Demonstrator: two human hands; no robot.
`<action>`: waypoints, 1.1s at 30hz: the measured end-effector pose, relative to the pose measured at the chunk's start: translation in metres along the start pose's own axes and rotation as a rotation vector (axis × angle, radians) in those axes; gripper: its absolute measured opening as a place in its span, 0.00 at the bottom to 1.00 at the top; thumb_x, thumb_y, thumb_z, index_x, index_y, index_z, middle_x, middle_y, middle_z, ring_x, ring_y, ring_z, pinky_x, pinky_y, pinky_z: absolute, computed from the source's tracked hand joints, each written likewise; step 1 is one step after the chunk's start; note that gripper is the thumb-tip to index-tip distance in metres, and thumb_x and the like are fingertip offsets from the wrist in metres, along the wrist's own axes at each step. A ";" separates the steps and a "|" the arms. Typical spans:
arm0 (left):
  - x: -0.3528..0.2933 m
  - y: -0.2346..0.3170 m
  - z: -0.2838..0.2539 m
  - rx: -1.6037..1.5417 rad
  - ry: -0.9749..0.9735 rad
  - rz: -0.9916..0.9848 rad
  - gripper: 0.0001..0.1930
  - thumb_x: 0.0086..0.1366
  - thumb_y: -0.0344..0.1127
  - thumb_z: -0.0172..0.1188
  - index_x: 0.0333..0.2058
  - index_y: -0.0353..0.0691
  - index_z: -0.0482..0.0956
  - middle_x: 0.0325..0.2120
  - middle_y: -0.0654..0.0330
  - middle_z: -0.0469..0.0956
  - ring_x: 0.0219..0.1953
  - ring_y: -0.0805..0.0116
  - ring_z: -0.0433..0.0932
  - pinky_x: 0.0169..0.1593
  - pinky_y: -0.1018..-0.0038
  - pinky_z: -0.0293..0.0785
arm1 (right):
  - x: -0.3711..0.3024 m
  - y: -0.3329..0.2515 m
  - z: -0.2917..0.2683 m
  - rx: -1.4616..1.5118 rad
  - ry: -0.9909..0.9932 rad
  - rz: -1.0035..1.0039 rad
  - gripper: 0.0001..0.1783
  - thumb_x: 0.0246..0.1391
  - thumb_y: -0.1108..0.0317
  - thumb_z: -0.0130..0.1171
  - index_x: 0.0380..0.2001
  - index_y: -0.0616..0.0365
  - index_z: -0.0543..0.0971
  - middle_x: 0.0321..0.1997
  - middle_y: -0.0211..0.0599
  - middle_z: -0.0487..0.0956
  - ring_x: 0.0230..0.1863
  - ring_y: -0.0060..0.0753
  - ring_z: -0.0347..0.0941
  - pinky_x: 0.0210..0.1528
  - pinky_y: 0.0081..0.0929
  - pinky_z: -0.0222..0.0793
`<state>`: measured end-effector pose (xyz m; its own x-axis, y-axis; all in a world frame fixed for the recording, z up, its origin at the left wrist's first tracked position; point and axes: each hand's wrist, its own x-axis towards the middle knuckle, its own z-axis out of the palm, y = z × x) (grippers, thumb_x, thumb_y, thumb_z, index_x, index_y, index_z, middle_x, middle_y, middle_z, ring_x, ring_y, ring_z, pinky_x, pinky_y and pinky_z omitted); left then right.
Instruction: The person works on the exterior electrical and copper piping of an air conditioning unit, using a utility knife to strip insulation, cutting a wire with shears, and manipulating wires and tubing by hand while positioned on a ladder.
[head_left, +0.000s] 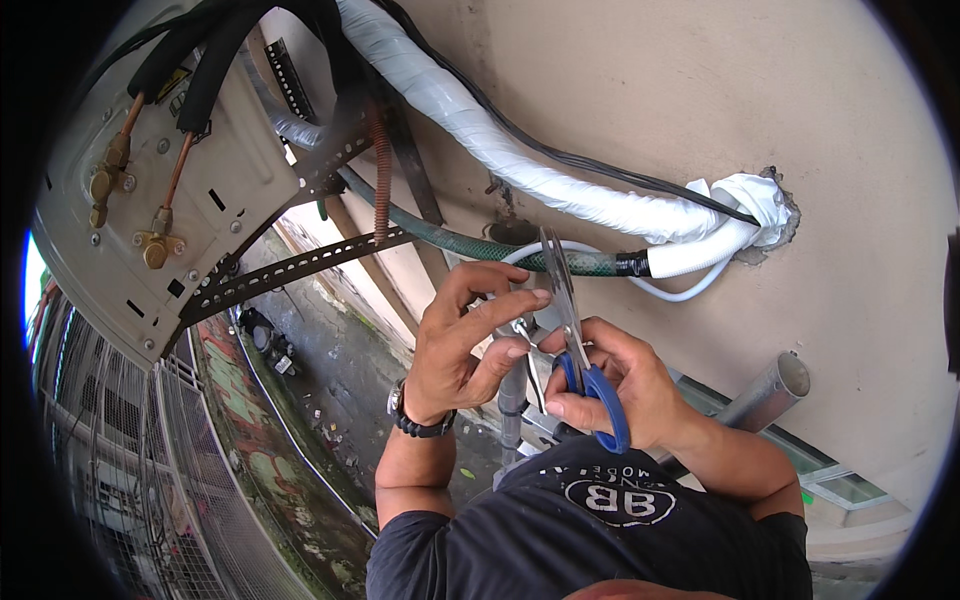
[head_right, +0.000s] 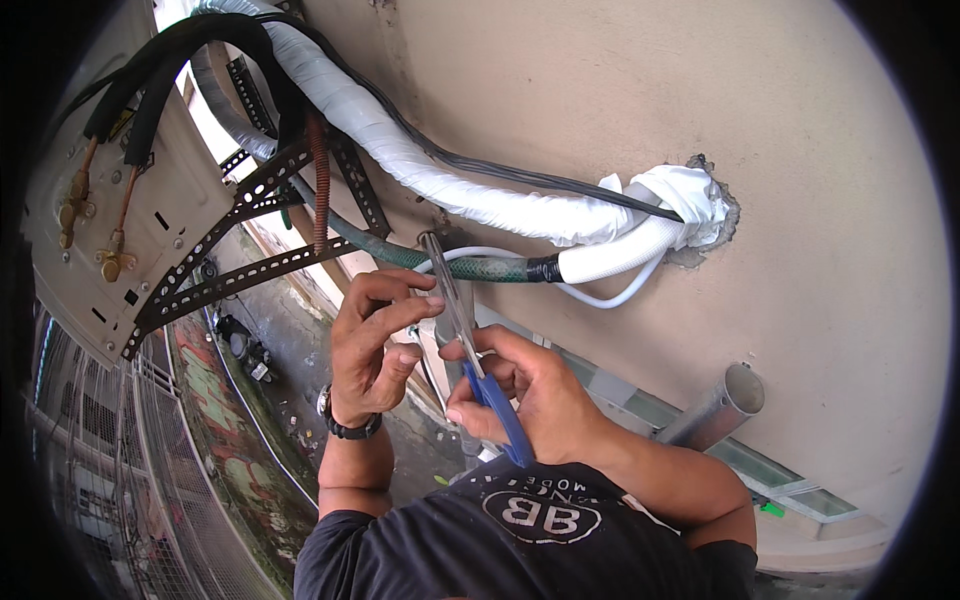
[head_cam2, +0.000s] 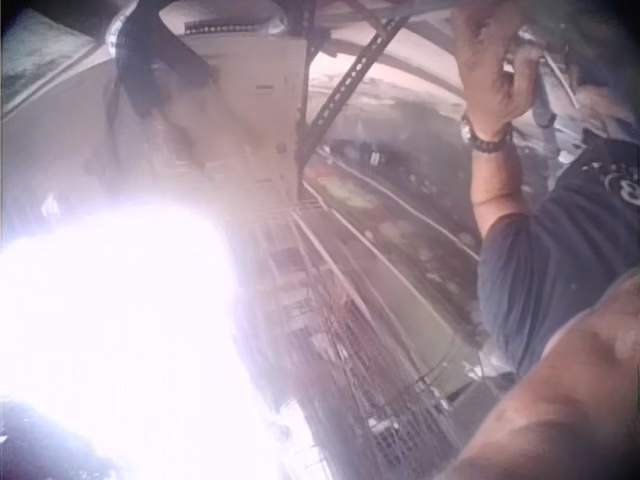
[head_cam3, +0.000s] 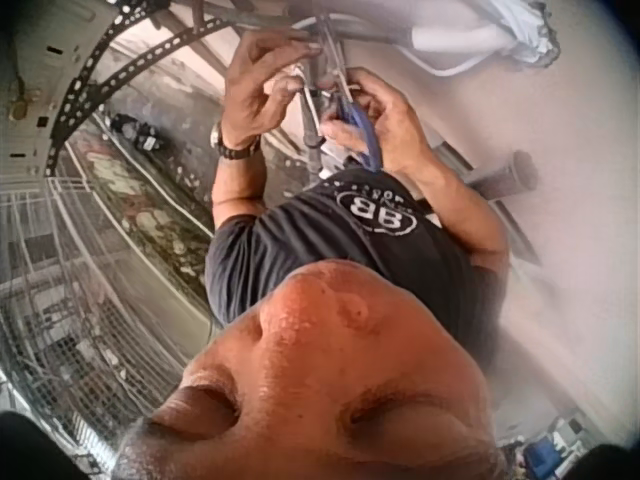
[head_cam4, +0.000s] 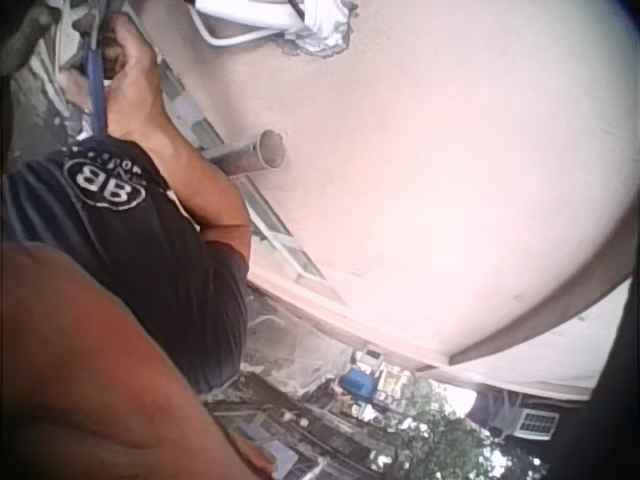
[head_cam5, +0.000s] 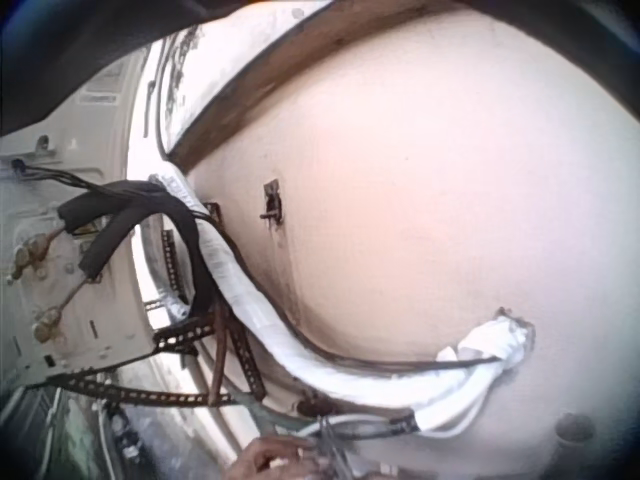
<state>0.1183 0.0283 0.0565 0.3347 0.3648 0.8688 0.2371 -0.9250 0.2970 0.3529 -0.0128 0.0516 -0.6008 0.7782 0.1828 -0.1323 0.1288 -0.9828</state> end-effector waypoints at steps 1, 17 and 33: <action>-0.001 0.002 0.001 -0.004 0.007 -0.040 0.21 0.66 0.49 0.67 0.49 0.40 0.86 0.41 0.51 0.78 0.48 0.52 0.81 0.48 0.62 0.78 | 0.000 -0.001 0.001 -0.002 0.023 -0.021 0.31 0.56 0.72 0.73 0.60 0.63 0.71 0.41 0.39 0.85 0.42 0.25 0.81 0.47 0.26 0.77; -0.014 0.007 -0.003 0.441 -0.253 0.029 0.10 0.57 0.34 0.72 0.37 0.46 0.82 0.35 0.66 0.77 0.39 0.65 0.76 0.40 0.70 0.67 | 0.021 -0.024 -0.003 -1.025 0.318 -0.614 0.27 0.43 0.80 0.72 0.51 0.62 0.80 0.36 0.41 0.84 0.35 0.38 0.83 0.39 0.33 0.78; -0.040 -0.013 0.031 -0.110 0.464 -0.453 0.08 0.68 0.26 0.64 0.44 0.33 0.86 0.37 0.54 0.81 0.38 0.64 0.80 0.44 0.72 0.74 | 0.008 -0.012 0.018 -1.001 0.255 -0.318 0.32 0.47 0.61 0.79 0.52 0.63 0.78 0.38 0.41 0.82 0.34 0.35 0.80 0.35 0.33 0.78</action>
<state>0.1303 0.0295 0.0056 -0.2101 0.6597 0.7216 0.1593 -0.7051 0.6910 0.3356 -0.0193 0.0658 -0.4557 0.7107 0.5360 0.5209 0.7012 -0.4868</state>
